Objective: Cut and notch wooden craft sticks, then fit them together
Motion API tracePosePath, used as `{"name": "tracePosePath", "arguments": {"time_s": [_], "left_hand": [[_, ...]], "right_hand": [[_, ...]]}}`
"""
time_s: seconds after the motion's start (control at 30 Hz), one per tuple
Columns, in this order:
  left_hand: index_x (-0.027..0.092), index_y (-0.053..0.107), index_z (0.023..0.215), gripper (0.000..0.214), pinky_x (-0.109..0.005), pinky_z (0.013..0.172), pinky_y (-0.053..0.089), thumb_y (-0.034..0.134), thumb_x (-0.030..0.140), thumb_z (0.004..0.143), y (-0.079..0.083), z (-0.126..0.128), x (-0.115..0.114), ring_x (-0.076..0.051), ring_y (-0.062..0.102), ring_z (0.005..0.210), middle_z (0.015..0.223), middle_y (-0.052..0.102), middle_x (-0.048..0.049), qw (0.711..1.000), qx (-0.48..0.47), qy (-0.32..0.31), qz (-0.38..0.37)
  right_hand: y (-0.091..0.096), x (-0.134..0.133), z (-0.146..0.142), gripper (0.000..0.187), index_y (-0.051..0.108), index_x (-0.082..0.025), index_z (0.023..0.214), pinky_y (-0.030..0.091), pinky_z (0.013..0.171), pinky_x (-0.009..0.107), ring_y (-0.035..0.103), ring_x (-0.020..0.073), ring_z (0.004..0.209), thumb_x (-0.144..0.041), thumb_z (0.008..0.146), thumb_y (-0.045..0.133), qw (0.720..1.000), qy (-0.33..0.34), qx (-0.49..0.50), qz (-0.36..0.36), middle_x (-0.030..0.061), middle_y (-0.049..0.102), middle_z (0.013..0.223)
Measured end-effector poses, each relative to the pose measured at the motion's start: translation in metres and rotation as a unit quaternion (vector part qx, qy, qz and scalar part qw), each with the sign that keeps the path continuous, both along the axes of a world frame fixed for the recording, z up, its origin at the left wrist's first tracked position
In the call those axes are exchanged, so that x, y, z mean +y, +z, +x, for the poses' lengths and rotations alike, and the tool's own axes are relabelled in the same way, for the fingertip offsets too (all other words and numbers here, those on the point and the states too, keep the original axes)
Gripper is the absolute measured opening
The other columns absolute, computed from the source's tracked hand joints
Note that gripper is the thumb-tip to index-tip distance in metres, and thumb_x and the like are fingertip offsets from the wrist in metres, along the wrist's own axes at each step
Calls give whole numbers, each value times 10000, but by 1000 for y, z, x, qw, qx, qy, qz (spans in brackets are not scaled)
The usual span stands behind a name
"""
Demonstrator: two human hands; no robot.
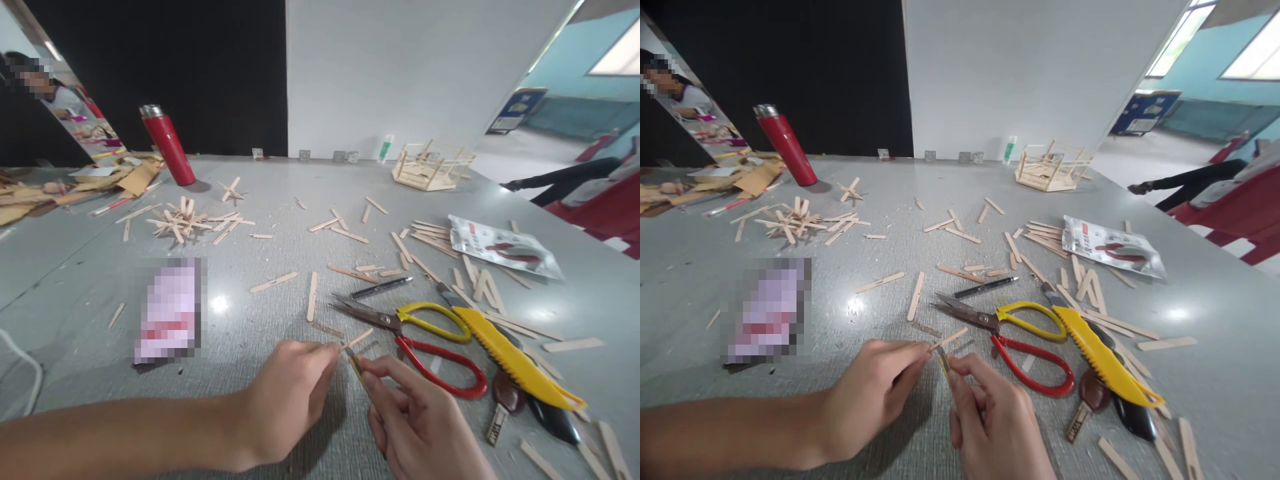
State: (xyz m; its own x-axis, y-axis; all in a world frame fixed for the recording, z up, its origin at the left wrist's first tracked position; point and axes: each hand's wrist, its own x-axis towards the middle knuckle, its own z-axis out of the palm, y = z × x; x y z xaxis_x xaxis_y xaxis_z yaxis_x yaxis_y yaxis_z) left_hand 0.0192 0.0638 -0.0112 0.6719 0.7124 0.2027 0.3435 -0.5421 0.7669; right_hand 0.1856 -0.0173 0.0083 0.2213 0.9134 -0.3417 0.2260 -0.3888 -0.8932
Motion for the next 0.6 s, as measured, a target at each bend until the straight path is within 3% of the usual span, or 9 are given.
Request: {"name": "tracePosePath", "arguments": {"time_s": [0.2,0.43,0.6], "left_hand": [[187,537,791,251,-283,588,384,394,114,983,2,0,-2,-149,507,588,698,577,-14,1000,8,-11,8],[191,516,774,249,-279,581,360,404,117,985,0,-1,-4,-140,478,582,678,534,4,1000,18,-11,3],[206,486,780,270,-270,574,315,393,186,1032,1,1,-2,-116,401,558,655,481,43,1000,12,4,-18]], "right_hand": [[2,2,0,319,536,-236,1000,214,290,131,297,44,295,-551,982,490,1000,19,12,1,-99,457,486],[-2,7,3,409,540,-223,1019,245,309,147,330,56,320,-623,990,461,998,59,16,1,-84,474,483],[1,10,0,416,534,-236,1008,220,288,124,342,51,288,-647,970,483,998,31,54,-16,-97,476,467]]}}
